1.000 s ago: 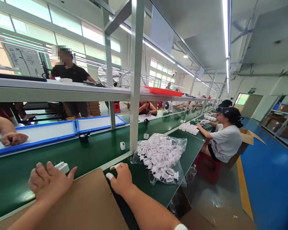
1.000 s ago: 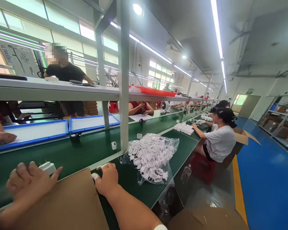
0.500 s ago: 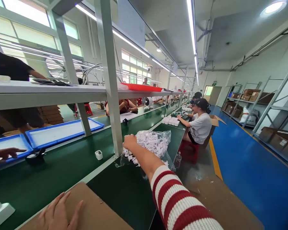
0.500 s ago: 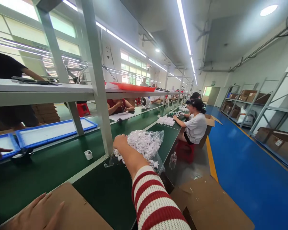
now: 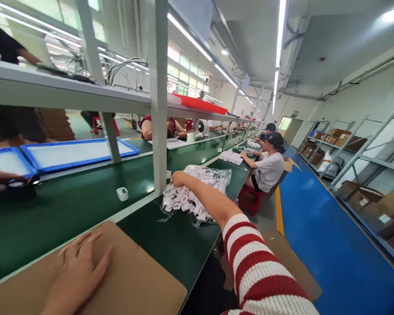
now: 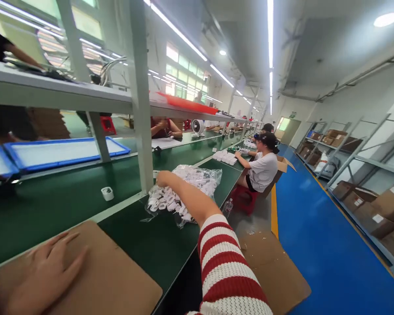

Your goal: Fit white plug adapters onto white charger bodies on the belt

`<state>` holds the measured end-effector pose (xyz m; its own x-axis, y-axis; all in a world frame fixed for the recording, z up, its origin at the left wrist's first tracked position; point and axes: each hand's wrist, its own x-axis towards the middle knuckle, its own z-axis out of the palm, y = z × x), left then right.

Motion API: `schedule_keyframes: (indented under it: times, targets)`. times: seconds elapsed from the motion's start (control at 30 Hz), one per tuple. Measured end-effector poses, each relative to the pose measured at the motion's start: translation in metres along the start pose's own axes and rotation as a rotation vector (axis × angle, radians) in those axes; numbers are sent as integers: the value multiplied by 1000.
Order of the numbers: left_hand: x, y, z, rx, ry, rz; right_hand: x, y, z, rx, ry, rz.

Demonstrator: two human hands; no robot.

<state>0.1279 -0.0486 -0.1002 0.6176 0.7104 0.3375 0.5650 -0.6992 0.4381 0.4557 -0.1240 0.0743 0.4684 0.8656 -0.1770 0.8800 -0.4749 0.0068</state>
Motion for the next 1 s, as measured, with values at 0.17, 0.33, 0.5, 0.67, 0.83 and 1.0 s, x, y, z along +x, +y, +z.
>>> schedule_keyframes:
  times: [0.17,0.33,0.5,0.67,0.83,1.0]
  targets:
    - [-7,32,-27,-99,-33,-28,-19,13,-6,-51,26,-27]
    - [-9,25,-23,-114,-47,-40,-52,6,12,-70,275,-28]
    - [-6,18,-14,-116,-59,-33,-76,-21,56,-104,222,-109]
    - [-4,12,-6,-141,8,-74,-72,-30,77,-133,175,-127]
    - [-1,7,1,-200,31,-106,-90,-42,64,-111,240,-179]
    - [4,5,1,-243,44,-200,-129,-90,88,125,88,-446]
